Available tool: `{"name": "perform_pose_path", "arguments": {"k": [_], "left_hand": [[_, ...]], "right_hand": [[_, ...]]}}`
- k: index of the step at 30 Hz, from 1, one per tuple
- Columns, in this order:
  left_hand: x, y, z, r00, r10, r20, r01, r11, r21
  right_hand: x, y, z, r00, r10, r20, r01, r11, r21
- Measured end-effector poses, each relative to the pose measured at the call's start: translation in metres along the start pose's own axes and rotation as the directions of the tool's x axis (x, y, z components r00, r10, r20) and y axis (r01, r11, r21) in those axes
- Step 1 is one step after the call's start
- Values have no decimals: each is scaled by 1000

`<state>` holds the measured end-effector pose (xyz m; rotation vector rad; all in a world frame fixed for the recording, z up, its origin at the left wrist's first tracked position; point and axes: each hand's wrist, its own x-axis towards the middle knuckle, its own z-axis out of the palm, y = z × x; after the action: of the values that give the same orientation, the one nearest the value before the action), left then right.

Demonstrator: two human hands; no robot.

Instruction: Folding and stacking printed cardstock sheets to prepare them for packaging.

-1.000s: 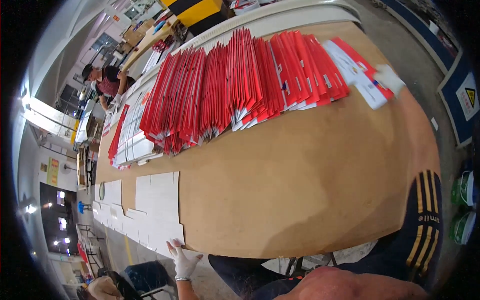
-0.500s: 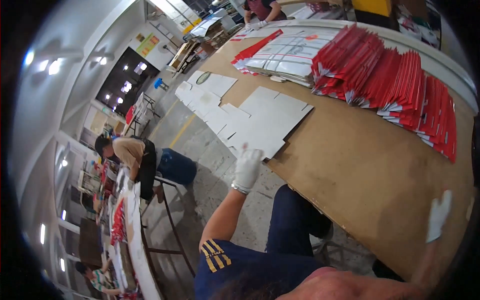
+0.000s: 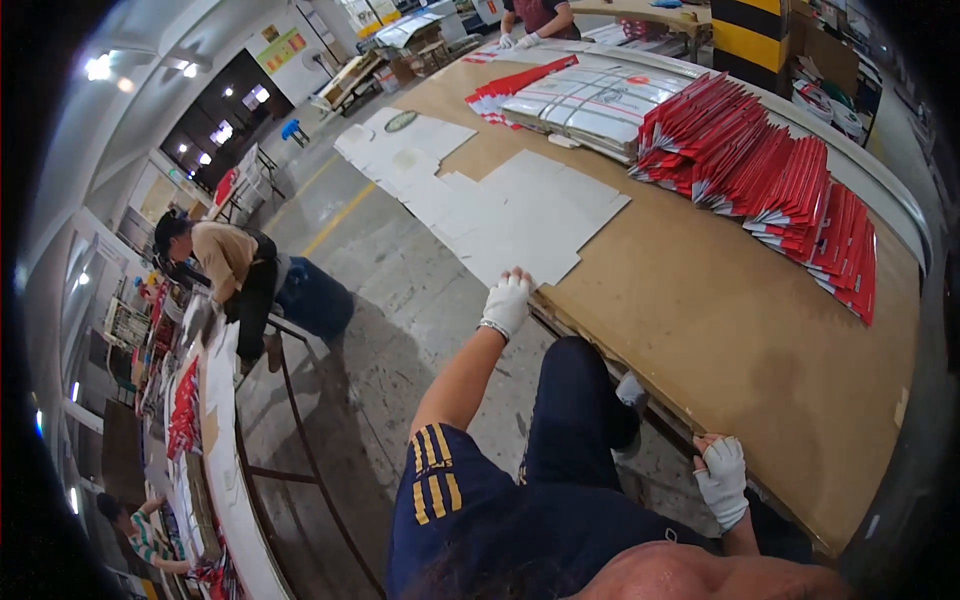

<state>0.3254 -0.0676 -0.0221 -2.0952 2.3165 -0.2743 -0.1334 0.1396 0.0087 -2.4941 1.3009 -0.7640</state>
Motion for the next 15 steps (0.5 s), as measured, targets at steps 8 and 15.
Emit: {"name": "perform_pose_path", "arguments": {"k": [8, 15], "left_hand": [[33, -19, -79, 977, -30, -212, 19, 998, -55], [-28, 84, -190, 721, 489, -490, -540, 841, 45]], "right_hand": [[2, -4, -10, 987, 162, 17, -162, 987, -4], [40, -35, -27, 957, 125, -261, -177, 966, -188]]}}
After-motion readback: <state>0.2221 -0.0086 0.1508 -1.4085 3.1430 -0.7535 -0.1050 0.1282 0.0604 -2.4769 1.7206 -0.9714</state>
